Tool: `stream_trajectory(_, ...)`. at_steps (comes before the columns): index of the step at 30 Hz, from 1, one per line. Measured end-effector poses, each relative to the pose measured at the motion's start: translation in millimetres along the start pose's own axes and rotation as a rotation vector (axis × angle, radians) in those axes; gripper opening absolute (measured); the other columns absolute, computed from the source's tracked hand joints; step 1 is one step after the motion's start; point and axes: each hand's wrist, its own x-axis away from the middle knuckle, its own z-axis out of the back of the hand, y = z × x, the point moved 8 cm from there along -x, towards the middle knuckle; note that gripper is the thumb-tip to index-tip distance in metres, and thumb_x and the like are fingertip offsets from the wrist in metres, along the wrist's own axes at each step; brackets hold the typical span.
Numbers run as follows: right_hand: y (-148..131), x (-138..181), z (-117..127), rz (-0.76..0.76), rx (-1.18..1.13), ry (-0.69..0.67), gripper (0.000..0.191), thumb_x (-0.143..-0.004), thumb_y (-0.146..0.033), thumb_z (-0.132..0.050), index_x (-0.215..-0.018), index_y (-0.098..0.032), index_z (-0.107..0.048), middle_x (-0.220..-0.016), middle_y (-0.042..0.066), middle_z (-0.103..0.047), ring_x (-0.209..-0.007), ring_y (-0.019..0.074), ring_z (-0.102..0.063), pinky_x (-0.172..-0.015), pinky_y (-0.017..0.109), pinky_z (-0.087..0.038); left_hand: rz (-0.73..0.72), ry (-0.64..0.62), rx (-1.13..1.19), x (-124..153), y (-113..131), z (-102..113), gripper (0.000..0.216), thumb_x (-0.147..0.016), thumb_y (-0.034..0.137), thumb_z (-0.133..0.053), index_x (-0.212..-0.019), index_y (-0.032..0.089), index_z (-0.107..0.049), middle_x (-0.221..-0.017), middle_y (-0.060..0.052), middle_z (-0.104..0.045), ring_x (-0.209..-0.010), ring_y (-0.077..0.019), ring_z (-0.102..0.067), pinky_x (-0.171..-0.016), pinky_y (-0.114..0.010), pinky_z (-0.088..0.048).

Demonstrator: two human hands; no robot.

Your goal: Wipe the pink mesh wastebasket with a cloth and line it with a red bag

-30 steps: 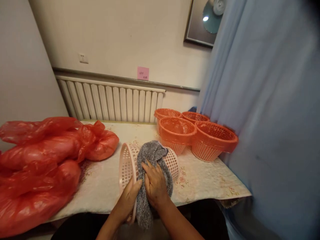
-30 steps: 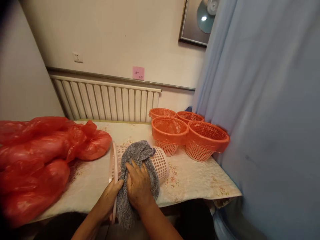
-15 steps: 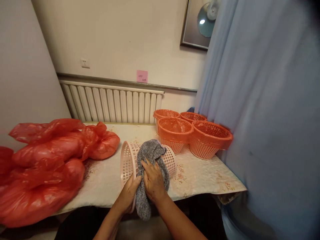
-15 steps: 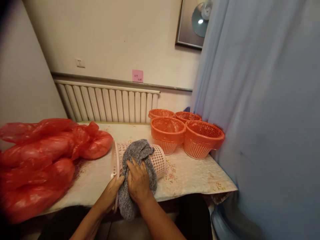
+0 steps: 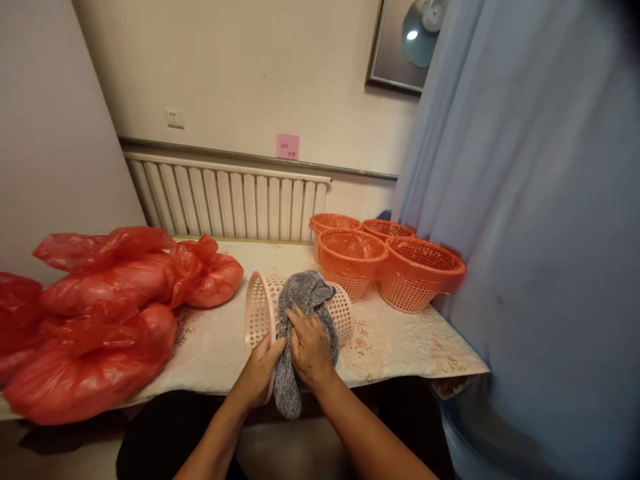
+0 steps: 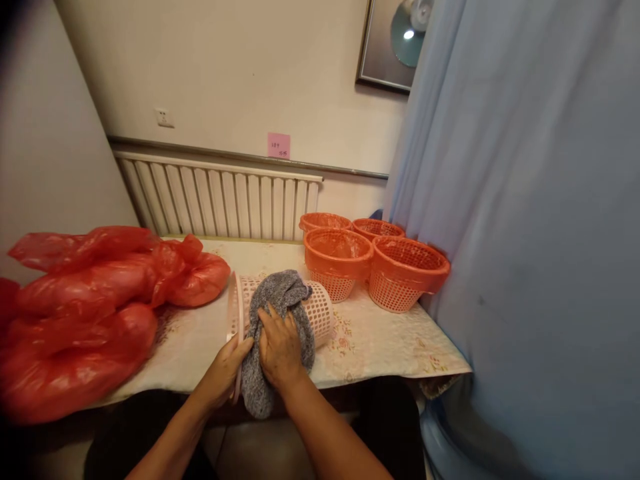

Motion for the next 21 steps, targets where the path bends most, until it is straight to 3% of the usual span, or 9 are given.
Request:
stream_trajectory(6, 5, -5, 0, 0.001, 0.004, -0.026, 0.046, -0.092, -0.012, -0.036, -0.136, -0.02, -0.049, -0.141, 0.006, -0.052, -0.132, 0.0183, -0.045, -0.113, 0.044, -0.031, -0.031, 0.006, -0.075, -1, 5, 0, 0.054, -0.076, 0.043, -0.067, -0.12, 0.012, -0.06, -0.126, -0.011, -0.067, -0.124, -0.0291, -0.055, -0.11, -0.041, -0.037)
stream_trajectory(10, 23, -15, -3, -0.04, 0.005, -0.005, 0.045, -0.092, -0.012, -0.037, -0.134, -0.019, -0.051, -0.14, 0.007, -0.053, -0.13, 0.0188, -0.047, -0.113, 0.045, -0.031, -0.04, 0.031, -0.144, -3, 14, 0, 0.057, -0.078, 0.048, -0.064, -0.121, 0.011, -0.06, -0.123, -0.012, -0.068, -0.12, -0.0302, -0.058, -0.107, -0.041, -0.04)
stream_trajectory(15, 61, -27, -5, -0.092, 0.01, 0.036, 0.044, -0.093, -0.011, -0.036, -0.132, -0.019, -0.053, -0.139, 0.008, -0.053, -0.13, 0.0191, -0.047, -0.113, 0.046, -0.03, 0.003, 0.031, -0.186, -10, 10, 7, 0.059, -0.081, 0.049, -0.059, -0.126, 0.011, -0.056, -0.118, -0.012, -0.071, -0.113, -0.0305, -0.063, -0.101, -0.043, -0.045)
stream_trajectory(21, 130, -21, 1, -0.207, 0.061, 0.102, 0.043, -0.093, -0.015, -0.035, -0.13, -0.018, -0.056, -0.137, 0.01, -0.055, -0.129, 0.0205, -0.048, -0.113, 0.049, -0.029, -0.024, 0.021, -0.263, -18, 3, 19, 0.053, -0.086, 0.045, -0.054, -0.127, 0.012, -0.056, -0.127, -0.012, -0.066, -0.122, -0.0293, -0.057, -0.106, -0.041, -0.041)
